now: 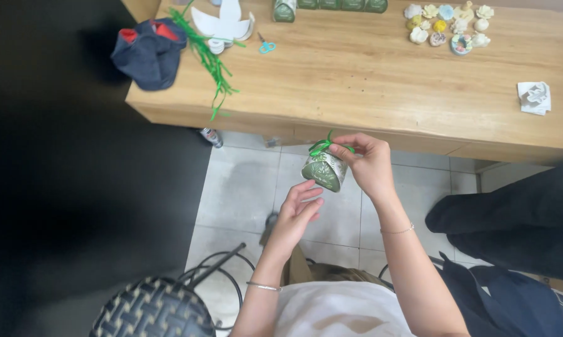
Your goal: Organizing and inspecting small green packaged gift boxes on shelves and a workspace.
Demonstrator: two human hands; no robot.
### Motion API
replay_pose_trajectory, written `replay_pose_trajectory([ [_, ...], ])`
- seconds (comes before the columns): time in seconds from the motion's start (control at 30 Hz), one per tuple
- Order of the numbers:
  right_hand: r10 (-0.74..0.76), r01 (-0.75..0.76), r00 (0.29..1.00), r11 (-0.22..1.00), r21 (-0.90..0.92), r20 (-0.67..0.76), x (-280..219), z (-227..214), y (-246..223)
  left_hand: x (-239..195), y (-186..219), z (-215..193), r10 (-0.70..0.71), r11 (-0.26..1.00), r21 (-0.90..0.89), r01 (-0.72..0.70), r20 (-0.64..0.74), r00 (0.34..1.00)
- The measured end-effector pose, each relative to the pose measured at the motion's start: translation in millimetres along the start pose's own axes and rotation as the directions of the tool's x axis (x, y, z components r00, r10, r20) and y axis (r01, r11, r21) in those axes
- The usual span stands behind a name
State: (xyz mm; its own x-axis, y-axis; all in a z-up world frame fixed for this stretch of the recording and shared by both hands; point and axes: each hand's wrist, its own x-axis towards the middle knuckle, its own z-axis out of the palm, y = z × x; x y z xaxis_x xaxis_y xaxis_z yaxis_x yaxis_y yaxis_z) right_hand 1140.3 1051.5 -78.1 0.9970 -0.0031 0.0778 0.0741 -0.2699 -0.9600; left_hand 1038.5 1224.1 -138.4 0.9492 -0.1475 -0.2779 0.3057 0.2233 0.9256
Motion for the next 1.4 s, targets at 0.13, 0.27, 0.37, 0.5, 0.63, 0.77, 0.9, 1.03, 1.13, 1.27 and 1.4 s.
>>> replay_pose_trajectory([
  [0.13,-0.007,0.005,1.000,0.994,-0.107,-0.022,63.8,11.1,16.0,72.6,22.2,-25.1,-0.142,0.977,-0.148,0.154,0.093,0.986],
  [0.27,-0.059,0.057,0.998,0.975,-0.215,0.000,137.3,25.5,29.3,147.6,40.8,-54.9,-0.188,0.980,-0.028,0.197,0.198,0.962],
  [0.37,-0.099,0.071,0.993,0.944,-0.323,-0.071,191.4,40.3,19.5,191.1,64.0,-78.4,-0.182,0.981,0.112,0.158,0.255,0.950],
  [0.5,-0.230,0.187,0.973,0.847,-0.498,-0.026,266.4,50.6,28.4,237.7,66.4,-118.9,-0.121,0.976,0.205,0.071,0.242,0.963],
  [0.63,-0.320,0.291,0.947,0.824,-0.486,0.025,336.2,54.6,46.0,261.1,69.7,-149.2,-0.114,0.983,0.162,0.082,0.197,0.974],
  [0.77,-0.171,0.196,0.981,0.879,-0.435,0.097,402.1,54.6,75.7,273.3,48.4,-167.3,-0.099,0.988,0.128,0.085,0.101,0.990],
  [0.9,-0.182,0.234,0.970,0.870,-0.433,0.158,456.2,60.3,107.6,261.0,62.0,-168.1,-0.089,0.988,0.127,0.092,-0.033,0.996],
  [1.03,-0.130,0.205,0.974,0.852,-0.481,0.185,517.0,69.2,180.6,255.6,61.9,-167.6,-0.095,0.994,0.043,0.100,-0.101,0.990],
  [1.13,-0.132,0.191,0.978,0.883,-0.428,0.164,546.8,78.6,212.1,256.6,84.8,-153.6,-0.330,0.943,-0.020,0.333,-0.198,0.923],
  [1.27,-0.154,0.202,0.978,0.855,-0.477,0.139,573.1,94.0,239.4,259.3,87.7,-143.0,-0.339,0.940,-0.049,0.336,-0.222,0.914],
  [1.4,-0.064,0.087,0.996,0.883,-0.461,0.065,583.1,107.7,244.2,257.5,75.3,-138.4,-0.326,0.945,-0.109,0.307,-0.298,0.897],
])
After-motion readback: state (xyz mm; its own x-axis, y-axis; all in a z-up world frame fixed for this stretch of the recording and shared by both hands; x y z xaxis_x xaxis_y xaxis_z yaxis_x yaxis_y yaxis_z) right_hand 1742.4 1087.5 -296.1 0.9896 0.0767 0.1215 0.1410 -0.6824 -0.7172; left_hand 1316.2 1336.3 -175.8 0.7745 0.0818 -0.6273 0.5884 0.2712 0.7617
